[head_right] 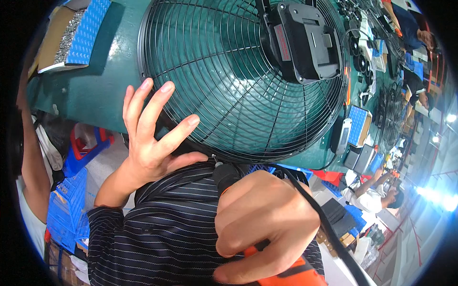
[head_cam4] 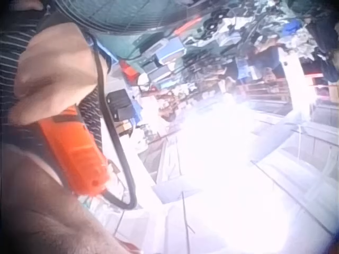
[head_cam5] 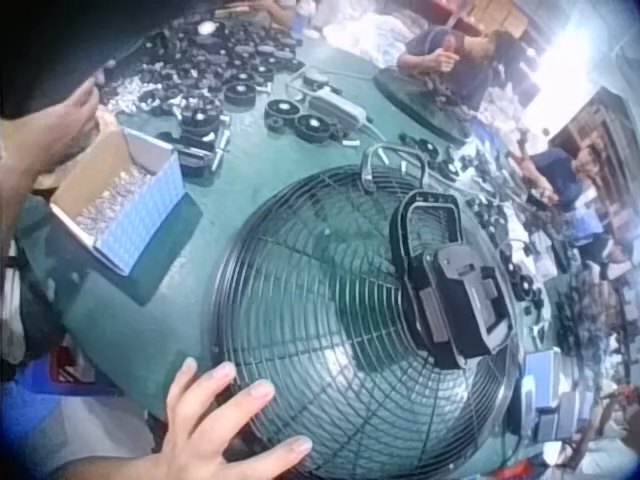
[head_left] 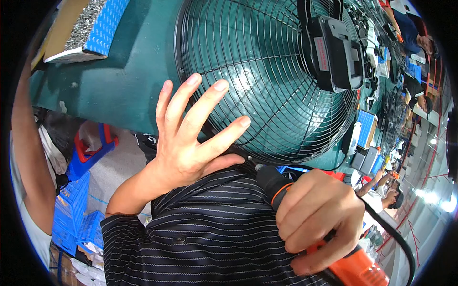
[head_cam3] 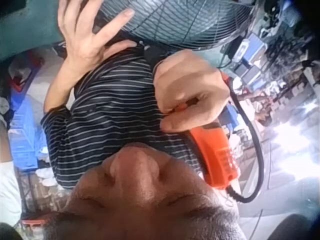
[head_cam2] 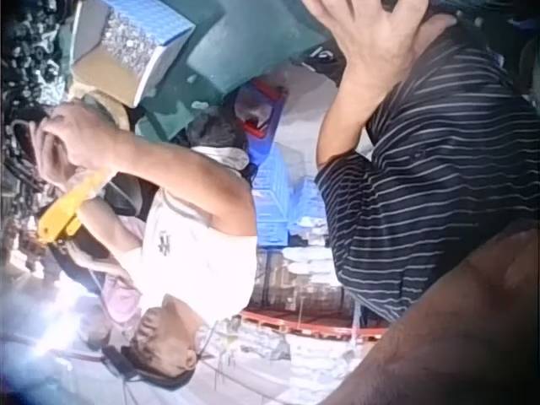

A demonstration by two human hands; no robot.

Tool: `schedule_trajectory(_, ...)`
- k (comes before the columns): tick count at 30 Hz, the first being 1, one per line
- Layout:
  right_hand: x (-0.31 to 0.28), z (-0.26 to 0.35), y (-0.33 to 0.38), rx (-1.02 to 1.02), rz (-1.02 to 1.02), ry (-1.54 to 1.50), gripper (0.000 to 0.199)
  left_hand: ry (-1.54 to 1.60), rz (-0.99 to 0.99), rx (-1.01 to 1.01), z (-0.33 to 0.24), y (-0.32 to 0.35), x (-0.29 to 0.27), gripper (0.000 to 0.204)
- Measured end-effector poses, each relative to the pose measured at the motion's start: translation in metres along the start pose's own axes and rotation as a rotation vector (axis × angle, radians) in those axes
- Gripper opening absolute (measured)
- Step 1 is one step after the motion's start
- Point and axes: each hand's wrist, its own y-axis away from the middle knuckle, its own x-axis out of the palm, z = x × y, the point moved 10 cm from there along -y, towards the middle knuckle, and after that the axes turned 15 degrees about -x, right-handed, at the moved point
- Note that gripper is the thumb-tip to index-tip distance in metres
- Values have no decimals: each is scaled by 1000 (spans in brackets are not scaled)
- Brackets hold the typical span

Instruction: Assembling industrial fan guards and brackets at a workshop workbench using an electric screwdriver.

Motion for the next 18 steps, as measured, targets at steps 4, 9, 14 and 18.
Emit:
schedule_trajectory(4, -27, 38, 19, -127, -162, -95, 5, -40, -113, 77, 16, -27, -53, 67)
schedule_trajectory(9, -62, 80, 64, -293, -357, -211, 35, -123, -381, -97, 78, -107, -158, 19)
schedule_trajectory(14, -71, 105, 127, -438, -790, 55, 32, -734, 143, -417, 139, -158, -129, 22)
schedule_trajectory(18, -67, 112, 181, -428, -962, 118, 33, -762, 220, -366, 168, -165, -108, 11)
